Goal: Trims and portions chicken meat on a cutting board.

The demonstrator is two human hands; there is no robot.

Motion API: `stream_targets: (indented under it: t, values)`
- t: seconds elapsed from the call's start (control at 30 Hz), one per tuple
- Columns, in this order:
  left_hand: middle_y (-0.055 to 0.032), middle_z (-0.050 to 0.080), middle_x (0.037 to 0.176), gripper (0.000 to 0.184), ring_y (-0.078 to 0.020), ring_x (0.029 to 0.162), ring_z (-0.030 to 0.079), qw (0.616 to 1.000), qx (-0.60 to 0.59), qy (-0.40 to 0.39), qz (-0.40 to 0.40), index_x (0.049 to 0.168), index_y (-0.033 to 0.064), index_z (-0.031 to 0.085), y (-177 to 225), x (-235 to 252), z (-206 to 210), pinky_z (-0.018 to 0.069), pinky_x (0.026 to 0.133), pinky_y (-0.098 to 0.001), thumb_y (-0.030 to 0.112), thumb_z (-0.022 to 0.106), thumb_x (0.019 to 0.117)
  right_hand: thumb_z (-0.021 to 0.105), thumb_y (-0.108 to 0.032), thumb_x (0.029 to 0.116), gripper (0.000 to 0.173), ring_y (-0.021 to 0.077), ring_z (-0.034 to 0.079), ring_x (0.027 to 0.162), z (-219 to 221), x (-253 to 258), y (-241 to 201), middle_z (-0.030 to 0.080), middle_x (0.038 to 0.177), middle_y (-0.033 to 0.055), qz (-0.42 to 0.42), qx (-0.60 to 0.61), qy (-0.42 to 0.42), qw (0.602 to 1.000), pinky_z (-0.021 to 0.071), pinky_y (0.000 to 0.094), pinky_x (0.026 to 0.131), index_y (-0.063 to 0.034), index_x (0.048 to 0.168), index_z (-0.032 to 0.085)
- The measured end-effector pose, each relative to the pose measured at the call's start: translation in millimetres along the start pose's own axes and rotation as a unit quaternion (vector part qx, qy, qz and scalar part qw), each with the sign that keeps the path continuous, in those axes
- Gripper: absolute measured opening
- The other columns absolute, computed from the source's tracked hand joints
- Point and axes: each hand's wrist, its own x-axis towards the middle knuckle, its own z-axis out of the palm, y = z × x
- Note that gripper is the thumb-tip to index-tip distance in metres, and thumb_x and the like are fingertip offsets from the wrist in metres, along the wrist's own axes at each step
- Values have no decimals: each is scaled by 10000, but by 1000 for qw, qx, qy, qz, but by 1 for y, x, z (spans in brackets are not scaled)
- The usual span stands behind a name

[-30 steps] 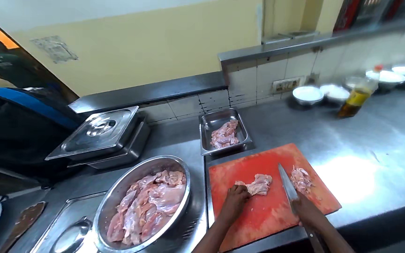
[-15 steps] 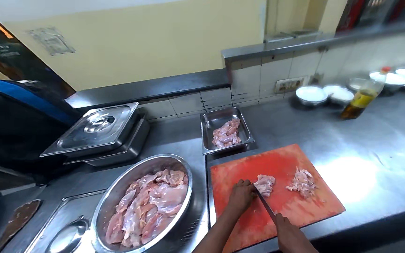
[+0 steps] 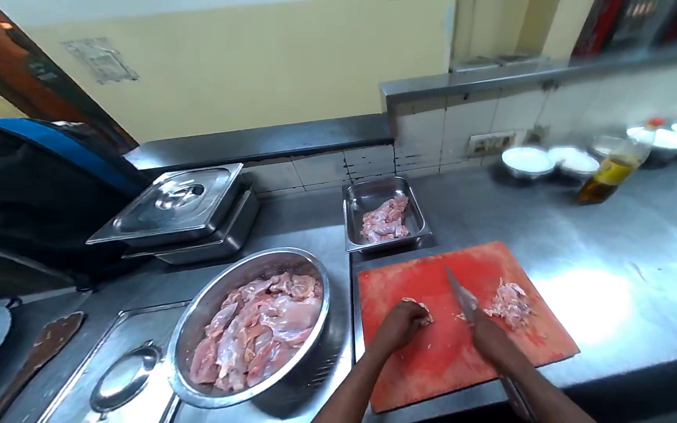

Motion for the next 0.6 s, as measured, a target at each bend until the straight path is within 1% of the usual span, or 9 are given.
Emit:
stream_targets:
  t: [0.07, 0.1, 0.17, 0.23, 0.3, 0.37, 0.47, 0.53, 0.6]
  values:
    - [-157, 669, 1299, 300, -242, 1199, 655, 993, -90, 63, -42, 1296, 31, 674, -9, -3, -10, 509, 1080, -411, 129, 551, 1040, 459, -161, 1064, 485, 419, 652, 1137, -10, -1, 17, 608, 1279, 284, 28, 22, 13, 999, 524, 564, 958, 12, 1504, 349]
    - [-151, 668, 1293, 302, -245, 1185, 656, 987, -92, 110, -69, 1298, 39, 671, -14, -1, -14, 521, 1059, -416, 134, 563, 1033, 450, -172, 1070, 474, 399, 676, 1086, -11, -3, 21, 619, 1252, 268, 37, 44, 26, 998, 548, 547, 924, 0, 1501, 353]
    - [-165, 637, 1346, 361, -298, 1259, 605, 982, -37, 149, -108, 1350, 47, 636, -23, 5, -18, 476, 1101, -459, 179, 599, 1016, 439, -210, 1087, 468, 392, 689, 1041, -4, -17, 25, 636, 1221, 262, 37, 83, 33, 995, 551, 553, 903, -25, 1509, 361]
    - [-190, 577, 1429, 451, -365, 1353, 518, 986, 44, 98, -125, 1401, 61, 607, -20, 11, -13, 395, 1157, -530, 275, 619, 1005, 444, -249, 1092, 476, 378, 703, 976, 10, -33, 26, 655, 1183, 248, 17, 94, -4, 995, 562, 549, 871, -50, 1519, 377]
    - [-206, 576, 1408, 426, -382, 1341, 520, 987, 79, 50, -131, 1364, 58, 633, -9, 16, -6, 399, 1147, -540, 289, 617, 1006, 454, -261, 1094, 446, 361, 711, 918, 27, -40, 26, 664, 1144, 232, -13, 95, -52, 994, 576, 540, 832, -58, 1490, 421]
    - [-213, 624, 1333, 400, -352, 1278, 587, 989, 56, 28, -134, 1332, 24, 640, -3, 20, -2, 448, 1121, -499, 284, 586, 1033, 458, -257, 1094, 418, 376, 691, 999, 37, -42, 22, 652, 1187, 237, -48, 69, -77, 994, 548, 557, 885, -48, 1456, 458]
    - [-213, 659, 1275, 441, -341, 1207, 636, 986, 21, 35, -159, 1349, 15, 611, 1, 16, -2, 480, 1081, -511, 305, 618, 1016, 450, -251, 1097, 420, 405, 620, 1200, 41, -38, 16, 608, 1312, 248, -84, 13, -67, 994, 488, 563, 1010, -31, 1454, 472]
    - [-216, 653, 1288, 486, -345, 1211, 636, 984, 22, 65, -167, 1398, 44, 578, 1, 13, -1, 486, 1076, -503, 295, 666, 991, 435, -244, 1098, 417, 408, 618, 1203, 36, -30, 15, 605, 1308, 249, -91, -16, -57, 994, 492, 567, 1001, -43, 1461, 462]
    - [-218, 617, 1321, 427, -346, 1252, 598, 984, 23, 110, -137, 1349, 40, 618, -2, 9, 6, 472, 1101, -465, 249, 681, 982, 436, -221, 1091, 449, 429, 616, 1207, 21, -21, 15, 606, 1312, 270, -68, -17, -47, 996, 489, 584, 1004, -41, 1502, 422]
